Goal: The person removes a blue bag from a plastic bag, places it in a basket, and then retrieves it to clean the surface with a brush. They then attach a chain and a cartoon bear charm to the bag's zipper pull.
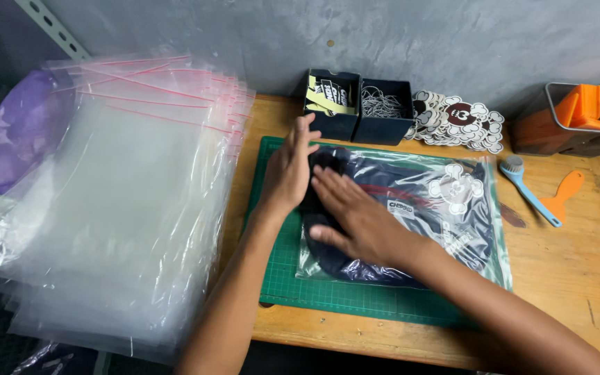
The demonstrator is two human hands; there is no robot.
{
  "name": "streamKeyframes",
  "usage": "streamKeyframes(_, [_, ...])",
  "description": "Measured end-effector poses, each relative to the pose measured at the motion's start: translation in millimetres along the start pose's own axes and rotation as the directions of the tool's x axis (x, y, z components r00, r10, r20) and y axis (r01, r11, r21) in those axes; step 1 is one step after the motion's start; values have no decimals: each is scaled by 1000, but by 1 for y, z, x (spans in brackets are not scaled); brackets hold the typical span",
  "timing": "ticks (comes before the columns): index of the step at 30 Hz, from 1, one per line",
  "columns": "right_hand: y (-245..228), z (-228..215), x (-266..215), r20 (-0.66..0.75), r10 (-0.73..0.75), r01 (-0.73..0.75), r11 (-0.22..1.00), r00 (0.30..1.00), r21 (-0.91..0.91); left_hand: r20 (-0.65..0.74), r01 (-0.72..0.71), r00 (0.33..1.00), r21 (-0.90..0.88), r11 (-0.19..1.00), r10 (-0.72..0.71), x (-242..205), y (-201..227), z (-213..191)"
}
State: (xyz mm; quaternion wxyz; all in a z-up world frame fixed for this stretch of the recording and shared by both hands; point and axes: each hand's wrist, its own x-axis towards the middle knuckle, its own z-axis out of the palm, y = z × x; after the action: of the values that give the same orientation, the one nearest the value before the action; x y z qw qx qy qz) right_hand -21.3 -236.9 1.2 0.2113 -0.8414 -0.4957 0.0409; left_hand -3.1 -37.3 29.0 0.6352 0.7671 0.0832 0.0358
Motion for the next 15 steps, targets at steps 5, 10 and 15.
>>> streamKeyframes(5, [-78, 5, -44, 112, -170, 167, 985, 979, 28, 59, -134, 990, 219, 967, 124, 8, -14, 7])
streamKeyframes(10, [-78, 21, -52, 51, -225, 228, 971, 973, -70, 33, -152, 988, 192, 970, 149, 8, -10, 4])
streamKeyframes(15, [-75, 37, -64, -227, -292, 279, 956, 929, -90, -107, -49, 993, -6, 999, 48, 0, 2, -9])
